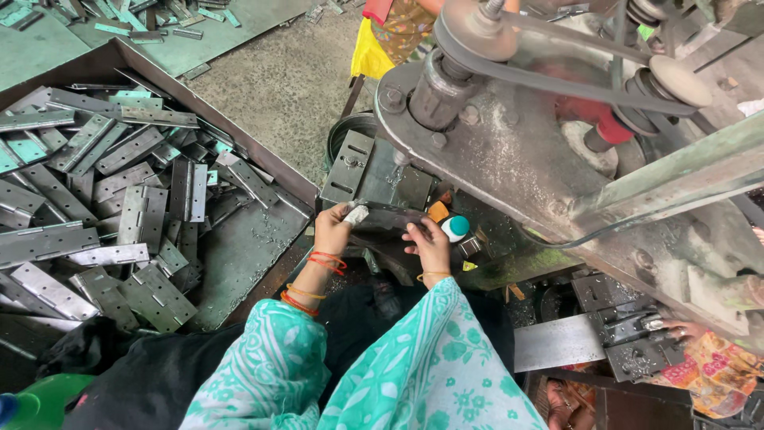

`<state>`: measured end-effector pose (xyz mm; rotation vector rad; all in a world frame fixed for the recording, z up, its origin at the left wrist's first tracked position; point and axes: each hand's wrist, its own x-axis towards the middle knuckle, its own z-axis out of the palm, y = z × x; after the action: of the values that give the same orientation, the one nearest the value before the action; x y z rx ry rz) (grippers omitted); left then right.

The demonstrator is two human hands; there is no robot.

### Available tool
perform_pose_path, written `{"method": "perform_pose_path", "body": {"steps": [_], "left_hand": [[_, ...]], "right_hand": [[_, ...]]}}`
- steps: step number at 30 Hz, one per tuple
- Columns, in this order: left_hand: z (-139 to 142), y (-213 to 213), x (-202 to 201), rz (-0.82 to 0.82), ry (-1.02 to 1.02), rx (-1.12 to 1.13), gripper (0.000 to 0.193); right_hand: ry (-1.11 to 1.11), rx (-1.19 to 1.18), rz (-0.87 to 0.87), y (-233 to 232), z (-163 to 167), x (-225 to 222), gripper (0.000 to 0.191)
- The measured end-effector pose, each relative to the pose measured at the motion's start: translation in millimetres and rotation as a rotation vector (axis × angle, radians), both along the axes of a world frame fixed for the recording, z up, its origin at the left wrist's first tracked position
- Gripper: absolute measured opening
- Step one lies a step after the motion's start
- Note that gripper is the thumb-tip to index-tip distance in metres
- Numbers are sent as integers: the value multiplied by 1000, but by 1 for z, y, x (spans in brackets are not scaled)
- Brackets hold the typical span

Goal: The person sits at a treadle-operated press machine, picks metal hinge-plate parts one at a time from a large bin, places each part under the press die, and works the treadle lever to punch the part, dropping finished pieces aside. The cycle repeats continuously across the episode.

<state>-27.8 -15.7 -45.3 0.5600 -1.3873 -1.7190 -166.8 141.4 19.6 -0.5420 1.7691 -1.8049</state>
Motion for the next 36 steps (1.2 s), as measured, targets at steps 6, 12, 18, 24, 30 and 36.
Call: {"method": "perform_pose_path", "body": {"steps": [6, 12, 18, 24, 30, 36], "left_hand": [[11, -40, -14, 183, -658, -781, 37], [31, -10, 10, 142, -1030, -1026, 61], [13, 17, 1, 18, -1253, -1270, 50], [-13, -11, -23, 29, -1181, -1347, 42], [-10, -19, -26, -27, -1149, -1300, 38], [2, -8, -18, 59, -1148, -1301, 38]], "right_hand": [[758, -11, -129, 4, 10, -6, 19], [1259, 287, 169, -22, -6, 31, 29], [1207, 361, 319, -31, -6, 44, 44], [1060, 579, 506, 28, 1, 74, 50], [889, 868, 464, 63, -44, 119, 54], [833, 729, 372, 80, -77, 133, 55]]}}
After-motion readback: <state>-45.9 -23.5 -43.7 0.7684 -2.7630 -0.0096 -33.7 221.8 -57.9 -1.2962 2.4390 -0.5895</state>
